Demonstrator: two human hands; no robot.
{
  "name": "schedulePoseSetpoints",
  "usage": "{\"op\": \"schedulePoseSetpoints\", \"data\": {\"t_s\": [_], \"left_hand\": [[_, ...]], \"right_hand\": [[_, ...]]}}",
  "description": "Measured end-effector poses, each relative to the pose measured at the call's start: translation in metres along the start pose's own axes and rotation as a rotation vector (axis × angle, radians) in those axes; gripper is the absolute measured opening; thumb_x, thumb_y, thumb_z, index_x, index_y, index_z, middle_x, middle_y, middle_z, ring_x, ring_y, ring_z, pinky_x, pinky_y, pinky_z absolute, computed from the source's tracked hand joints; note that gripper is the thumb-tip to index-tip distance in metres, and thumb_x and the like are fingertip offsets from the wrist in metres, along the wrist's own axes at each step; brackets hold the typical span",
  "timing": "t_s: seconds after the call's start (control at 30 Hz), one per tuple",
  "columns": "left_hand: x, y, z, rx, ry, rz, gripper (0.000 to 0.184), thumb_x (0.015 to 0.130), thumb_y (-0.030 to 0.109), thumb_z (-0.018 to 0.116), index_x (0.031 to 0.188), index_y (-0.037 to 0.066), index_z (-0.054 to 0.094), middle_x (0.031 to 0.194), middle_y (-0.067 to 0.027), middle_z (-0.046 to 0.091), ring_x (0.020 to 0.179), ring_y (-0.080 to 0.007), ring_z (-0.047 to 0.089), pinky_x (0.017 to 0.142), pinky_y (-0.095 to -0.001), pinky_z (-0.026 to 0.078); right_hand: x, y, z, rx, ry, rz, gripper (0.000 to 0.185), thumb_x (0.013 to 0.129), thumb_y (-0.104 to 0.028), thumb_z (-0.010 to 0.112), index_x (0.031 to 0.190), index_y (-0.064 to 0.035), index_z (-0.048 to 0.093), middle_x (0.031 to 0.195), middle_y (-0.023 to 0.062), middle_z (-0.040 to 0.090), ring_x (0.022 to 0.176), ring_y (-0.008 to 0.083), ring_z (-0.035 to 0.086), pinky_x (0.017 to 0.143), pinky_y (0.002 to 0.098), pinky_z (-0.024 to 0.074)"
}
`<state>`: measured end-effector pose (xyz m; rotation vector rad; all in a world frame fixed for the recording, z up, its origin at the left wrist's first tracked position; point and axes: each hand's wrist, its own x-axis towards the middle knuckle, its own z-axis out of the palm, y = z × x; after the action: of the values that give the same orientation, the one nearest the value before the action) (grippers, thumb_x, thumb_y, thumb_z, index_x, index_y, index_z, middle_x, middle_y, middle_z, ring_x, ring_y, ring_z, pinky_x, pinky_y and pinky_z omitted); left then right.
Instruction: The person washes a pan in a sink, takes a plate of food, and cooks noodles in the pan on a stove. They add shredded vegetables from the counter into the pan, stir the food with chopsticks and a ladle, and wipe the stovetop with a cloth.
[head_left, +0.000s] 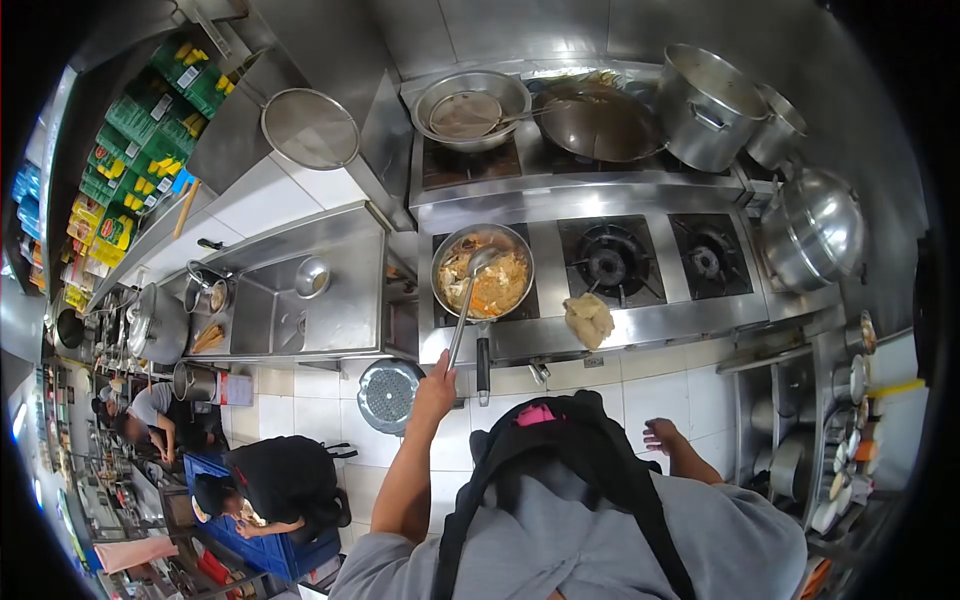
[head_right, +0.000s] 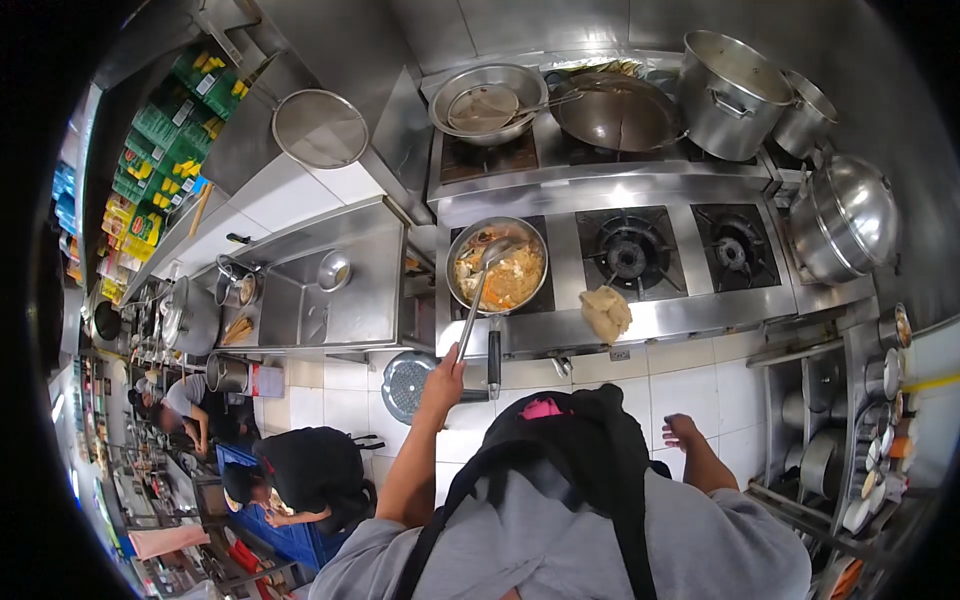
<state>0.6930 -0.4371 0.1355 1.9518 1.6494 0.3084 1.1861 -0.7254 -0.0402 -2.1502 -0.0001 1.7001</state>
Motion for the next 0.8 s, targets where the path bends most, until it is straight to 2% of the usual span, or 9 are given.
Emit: {"op": "schedulePoseSetpoints", "data": {"t_s": [0.03,0.1,0.2,0.27,0.37,0.43,0.53,0.7,0.8], "left_hand": [[-0.005,0.011,-0.005,-0.004,-0.007,0.001,0.048,0.097,0.027,0.049,0.142,0.012,0.042,0.095,-0.0304,0.065,0.085,-0.0507,0.062,0.075,-0.0576,0.049],[-0.020,0.027,-0.014,-0.009,-0.013,0.002,0.048,0.096,0.026,0.050,0.142,0.011,0.042,0.095,-0.0304,0.065,0.086,-0.0507,0.062,0.076,-0.0579,0.048],[-0.045,0.016,-0.024,0.066,-0.117,0.012,0.049,0.096,0.024,0.051,0.142,0.010,0.042,0.095,-0.0309,0.065,0.088,-0.0505,0.062,0.079,-0.0577,0.048],[-0.042,-0.004,-0.023,0.022,-0.052,0.043,0.047,0.096,0.025,0.051,0.140,0.010,0.045,0.096,-0.0313,0.065,0.091,-0.0505,0.062,0.081,-0.0571,0.048],[-0.024,0.009,0.007,-0.037,-0.008,-0.022,0.046,0.096,0.025,0.052,0.138,0.009,0.047,0.096,-0.0310,0.065,0.092,-0.0501,0.062,0.081,-0.0556,0.048],[-0.022,0.016,0.024,-0.069,0.023,-0.010,0.047,0.095,0.025,0.052,0.139,0.010,0.046,0.099,-0.0309,0.064,0.093,-0.0497,0.061,0.082,-0.0542,0.049],[-0.027,0.024,-0.011,-0.051,-0.056,-0.007,0.047,0.096,0.026,0.053,0.139,0.011,0.047,0.100,-0.0306,0.064,0.094,-0.0495,0.061,0.082,-0.0544,0.049],[-0.021,0.029,-0.003,0.002,0.133,-0.116,0.049,0.097,0.026,0.049,0.141,0.005,0.043,0.096,-0.0330,0.064,0.085,-0.0511,0.062,0.075,-0.0568,0.050],[-0.003,0.020,0.025,-0.199,0.021,-0.176,0.049,0.098,0.027,0.048,0.142,0.007,0.043,0.094,-0.0313,0.065,0.080,-0.0462,0.066,0.067,-0.0537,0.053]], "right_hand": [[-0.002,-0.014,-0.004,-0.001,0.004,-0.001,0.027,0.093,-0.027,0.056,0.115,-0.0121,0.057,0.096,0.0064,0.061,0.080,0.0224,0.061,0.070,0.0424,0.0517],[-0.007,-0.039,-0.007,0.080,-0.011,-0.160,0.028,0.094,-0.030,0.056,0.116,-0.0131,0.057,0.100,0.0064,0.062,0.085,0.0219,0.061,0.072,0.0399,0.0514],[-0.023,-0.067,-0.008,0.109,-0.031,-0.255,0.029,0.093,-0.031,0.057,0.116,-0.0132,0.057,0.100,0.0058,0.062,0.083,0.0203,0.061,0.072,0.0382,0.0513],[-0.022,-0.070,-0.007,0.108,-0.026,-0.245,0.029,0.093,-0.031,0.058,0.116,-0.0132,0.057,0.101,0.0059,0.062,0.083,0.0199,0.061,0.071,0.0386,0.0514],[-0.008,-0.052,-0.013,0.090,-0.021,-0.220,0.026,0.093,-0.030,0.057,0.114,-0.0142,0.057,0.098,0.0053,0.062,0.082,0.0203,0.061,0.071,0.0392,0.0515],[0.015,-0.022,-0.018,0.091,-0.053,-0.087,0.028,0.092,-0.032,0.057,0.113,-0.0126,0.057,0.098,0.0060,0.061,0.084,0.0227,0.060,0.073,0.0419,0.0510],[0.000,-0.003,-0.026,0.036,-0.049,-0.016,0.024,0.093,-0.027,0.055,0.112,-0.0125,0.057,0.096,0.0067,0.060,0.083,0.0230,0.059,0.071,0.0421,0.0507],[0.003,0.023,-0.035,0.084,-0.003,0.045,0.029,0.094,-0.026,0.054,0.119,-0.0113,0.056,0.097,0.0075,0.060,0.085,0.0239,0.059,0.072,0.0431,0.0508],[0.010,0.023,-0.033,0.028,-0.044,0.060,0.030,0.094,-0.026,0.053,0.121,-0.0114,0.055,0.099,0.0077,0.059,0.085,0.0241,0.059,0.072,0.0435,0.0508]]}}
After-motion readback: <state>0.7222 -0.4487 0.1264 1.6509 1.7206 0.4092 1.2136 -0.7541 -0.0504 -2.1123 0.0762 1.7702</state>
